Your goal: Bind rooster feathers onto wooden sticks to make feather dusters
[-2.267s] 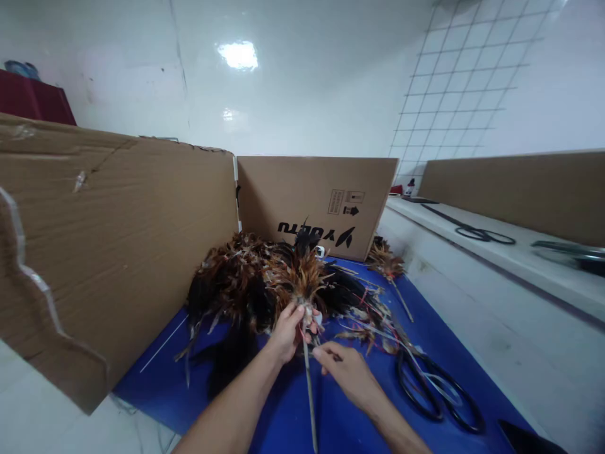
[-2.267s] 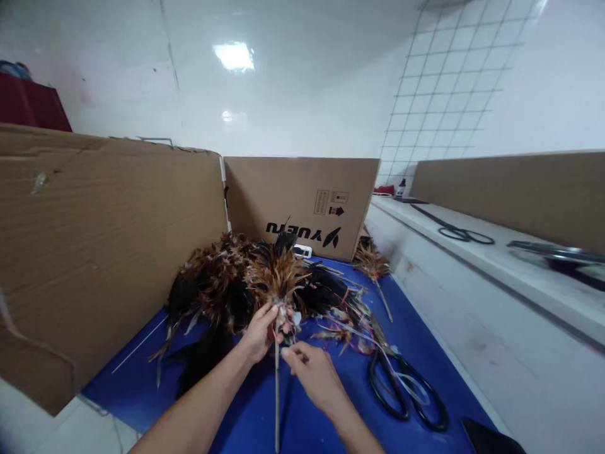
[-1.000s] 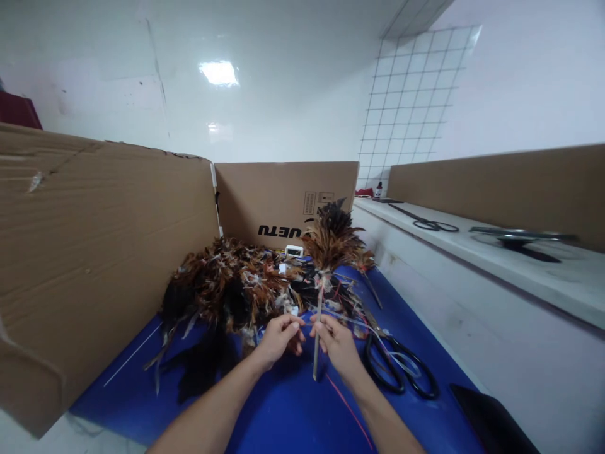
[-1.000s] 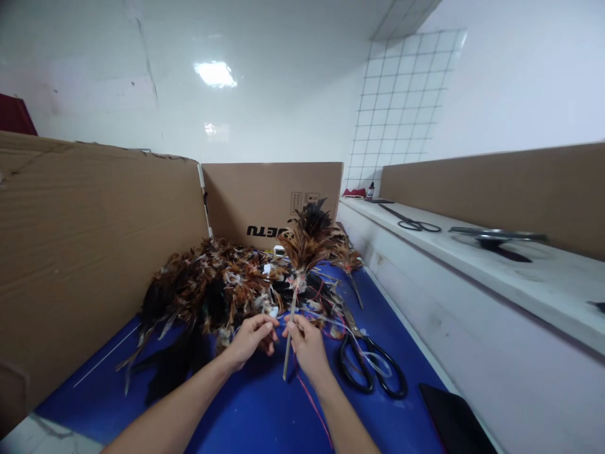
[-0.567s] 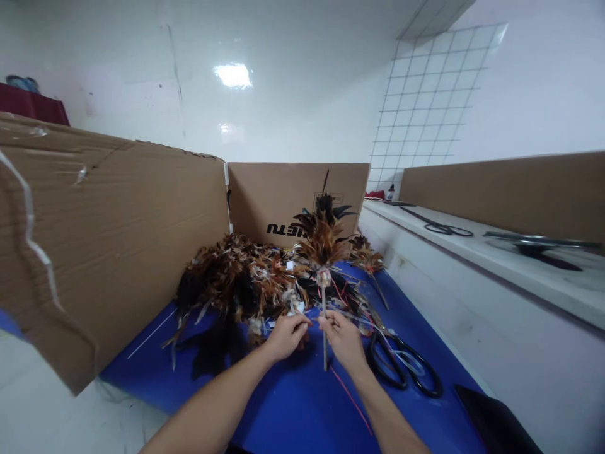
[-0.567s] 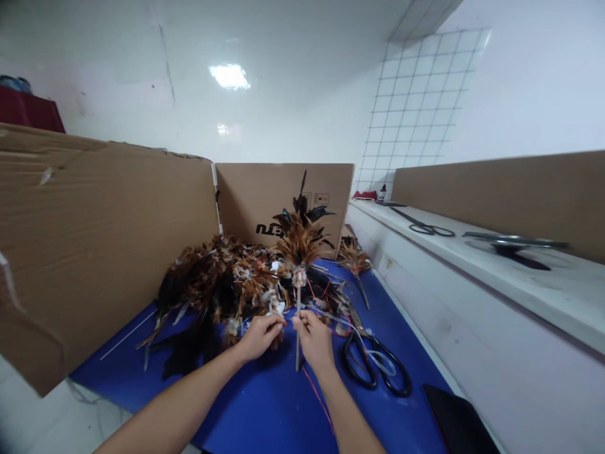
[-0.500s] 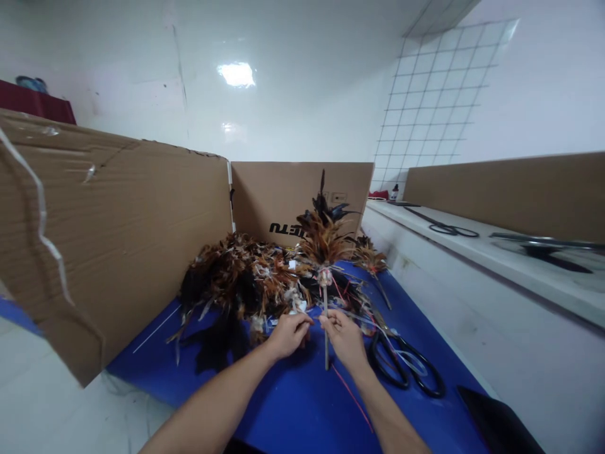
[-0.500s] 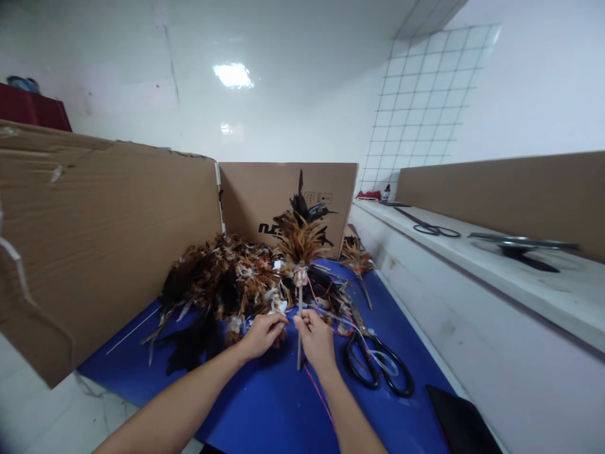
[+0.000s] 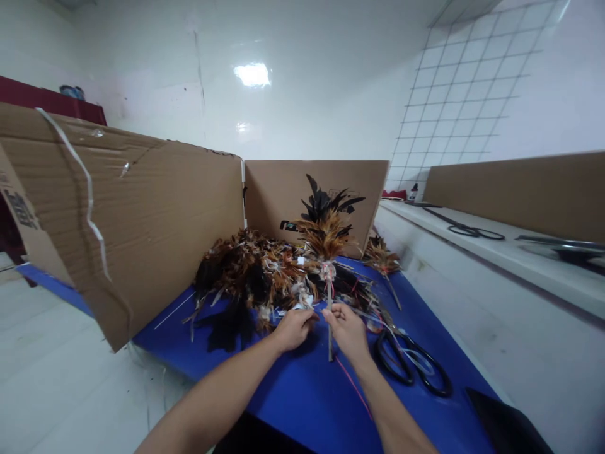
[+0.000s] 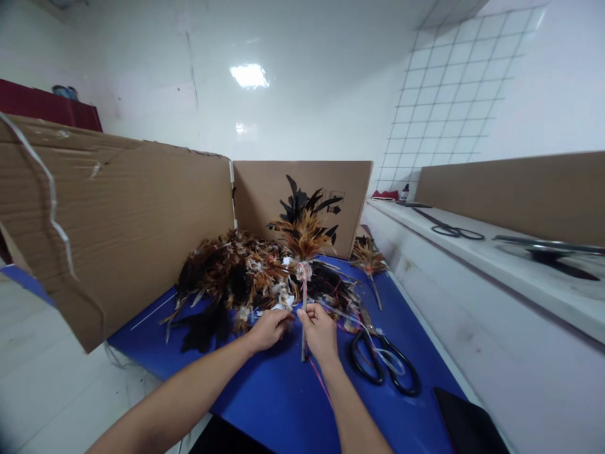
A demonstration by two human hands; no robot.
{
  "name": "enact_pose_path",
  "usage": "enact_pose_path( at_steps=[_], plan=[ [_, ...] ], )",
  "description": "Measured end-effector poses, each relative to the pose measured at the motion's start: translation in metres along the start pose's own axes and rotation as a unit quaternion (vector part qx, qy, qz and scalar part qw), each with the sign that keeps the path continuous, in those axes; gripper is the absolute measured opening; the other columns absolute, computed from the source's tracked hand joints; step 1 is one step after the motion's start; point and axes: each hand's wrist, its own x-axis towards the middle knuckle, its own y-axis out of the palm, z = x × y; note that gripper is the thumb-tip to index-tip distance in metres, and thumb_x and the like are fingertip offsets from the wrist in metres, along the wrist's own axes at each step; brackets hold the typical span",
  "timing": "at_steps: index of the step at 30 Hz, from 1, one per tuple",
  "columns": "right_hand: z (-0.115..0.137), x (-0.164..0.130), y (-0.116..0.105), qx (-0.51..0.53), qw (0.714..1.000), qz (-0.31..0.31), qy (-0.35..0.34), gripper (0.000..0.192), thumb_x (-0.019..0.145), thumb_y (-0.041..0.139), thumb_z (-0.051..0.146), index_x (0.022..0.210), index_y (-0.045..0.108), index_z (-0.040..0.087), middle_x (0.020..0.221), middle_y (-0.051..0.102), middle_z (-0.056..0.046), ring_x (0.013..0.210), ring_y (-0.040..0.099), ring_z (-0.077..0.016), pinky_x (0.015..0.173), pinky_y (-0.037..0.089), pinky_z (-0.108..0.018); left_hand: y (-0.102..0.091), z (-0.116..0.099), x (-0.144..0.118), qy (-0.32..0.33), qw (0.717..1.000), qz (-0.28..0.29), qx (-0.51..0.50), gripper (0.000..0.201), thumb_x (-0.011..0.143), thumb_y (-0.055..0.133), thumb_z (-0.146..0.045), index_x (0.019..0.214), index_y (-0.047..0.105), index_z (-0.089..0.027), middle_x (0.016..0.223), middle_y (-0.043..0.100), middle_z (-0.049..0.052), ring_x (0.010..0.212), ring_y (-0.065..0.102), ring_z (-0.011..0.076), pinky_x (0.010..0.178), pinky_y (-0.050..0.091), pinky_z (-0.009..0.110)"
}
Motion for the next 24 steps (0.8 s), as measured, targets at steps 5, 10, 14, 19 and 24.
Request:
enact_pose_path(
  at_steps=[5, 10, 14, 19, 24],
  plan=[
    [-0.002, 0.000, 0.000, 0.006, 1.000, 0.002, -0.004, 0.037, 0.066, 0.059, 0.055, 0.072, 0.057, 0.019, 0.058, 0.060, -0.001, 0.049, 0.053, -0.0153, 0.042, 0.037, -0.024, 0.003, 0.000, -0.001, -0.008, 0.999, 0.017, 0.031, 0.030, 0.082, 0.039, -0.013, 0.099, 0.062, -0.021, 0.068, 0.062, 0.001, 0.065, 0.057, 0.0142, 0.067, 0.042, 0.023],
    [-0.005, 0.002, 0.000, 0.012, 1.000, -0.003, 0.000, 0.039, 0.065, 0.059, 0.058, 0.070, 0.056, 0.019, 0.056, 0.060, -0.001, 0.047, 0.051, -0.0143, 0.042, 0.036, -0.024, 0.009, 0.002, -0.002, -0.020, 0.996, 0.004, 0.085, 0.027, 0.085, 0.039, -0.018, 0.103, 0.058, -0.022, 0.077, 0.063, 0.003, 0.073, 0.058, 0.0164, 0.072, 0.043, 0.026],
    [-0.004, 0.002, 0.000, 0.022, 1.000, 0.001, 0.004, 0.041, 0.065, 0.058, 0.059, 0.072, 0.056, 0.018, 0.057, 0.060, -0.002, 0.045, 0.049, -0.0132, 0.041, 0.036, -0.024, 0.012, 0.002, -0.004, -0.027, 0.992, -0.001, 0.121, 0.022, 0.083, 0.042, -0.018, 0.100, 0.057, -0.020, 0.087, 0.063, 0.007, 0.080, 0.058, 0.0182, 0.078, 0.043, 0.029],
    [-0.006, 0.003, 0.000, 0.039, 0.999, 0.007, 0.009, 0.040, 0.064, 0.060, 0.057, 0.073, 0.055, 0.018, 0.055, 0.058, 0.000, 0.039, 0.044, -0.0105, 0.040, 0.036, -0.024, 0.011, 0.000, -0.004, -0.031, 0.986, 0.013, 0.161, 0.023, 0.081, 0.042, -0.015, 0.099, 0.056, -0.019, 0.089, 0.062, 0.009, 0.082, 0.058, 0.0206, 0.078, 0.044, 0.032],
    [-0.012, 0.004, 0.001, 0.052, 0.998, 0.017, 0.022, 0.039, 0.064, 0.062, 0.055, 0.074, 0.054, 0.018, 0.055, 0.057, 0.001, 0.038, 0.042, -0.0087, 0.038, 0.034, -0.023, 0.011, -0.002, -0.003, -0.042, 0.982, 0.017, 0.183, 0.025, 0.082, 0.040, -0.013, 0.101, 0.056, -0.018, 0.097, 0.058, 0.010, 0.087, 0.057, 0.0209, 0.078, 0.045, 0.033]
  ],
)
